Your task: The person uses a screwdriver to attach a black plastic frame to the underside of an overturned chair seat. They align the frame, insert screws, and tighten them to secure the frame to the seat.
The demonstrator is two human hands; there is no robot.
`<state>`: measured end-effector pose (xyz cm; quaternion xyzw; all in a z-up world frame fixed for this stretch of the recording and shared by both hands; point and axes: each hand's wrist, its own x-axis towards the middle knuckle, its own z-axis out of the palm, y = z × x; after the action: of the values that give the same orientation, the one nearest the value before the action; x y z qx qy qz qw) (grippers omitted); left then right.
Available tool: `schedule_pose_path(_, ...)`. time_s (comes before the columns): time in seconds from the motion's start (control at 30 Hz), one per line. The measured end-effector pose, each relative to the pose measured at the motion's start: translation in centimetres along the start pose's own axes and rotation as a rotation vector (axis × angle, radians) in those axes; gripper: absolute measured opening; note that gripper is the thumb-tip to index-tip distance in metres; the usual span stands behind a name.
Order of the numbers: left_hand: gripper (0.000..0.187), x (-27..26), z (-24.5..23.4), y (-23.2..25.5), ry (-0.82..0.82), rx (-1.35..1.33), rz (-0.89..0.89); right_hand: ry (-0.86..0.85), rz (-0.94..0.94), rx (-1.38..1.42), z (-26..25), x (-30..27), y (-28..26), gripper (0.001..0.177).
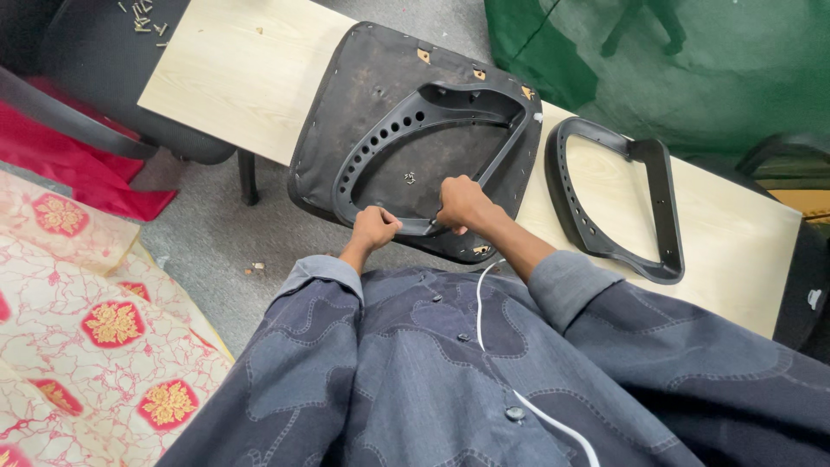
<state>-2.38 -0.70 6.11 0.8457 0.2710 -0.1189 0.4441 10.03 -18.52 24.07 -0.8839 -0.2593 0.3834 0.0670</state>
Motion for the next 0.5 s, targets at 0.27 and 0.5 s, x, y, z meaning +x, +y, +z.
schedule_pose_path(0.27, 0.019, -1.2, -0.1, 0.9, -0.036, -0.149, 0.017, 0.093, -0.038, 0.140, -2.9, -1.7, -0.5, 0.018)
schedule_pose_path(0.5, 0.022, -0.7, -0.3, 2.2, -0.015, -0.459, -0.026, 0.059, -0.047, 0.458, -5.8, -3.5, 1.2, 0.039)
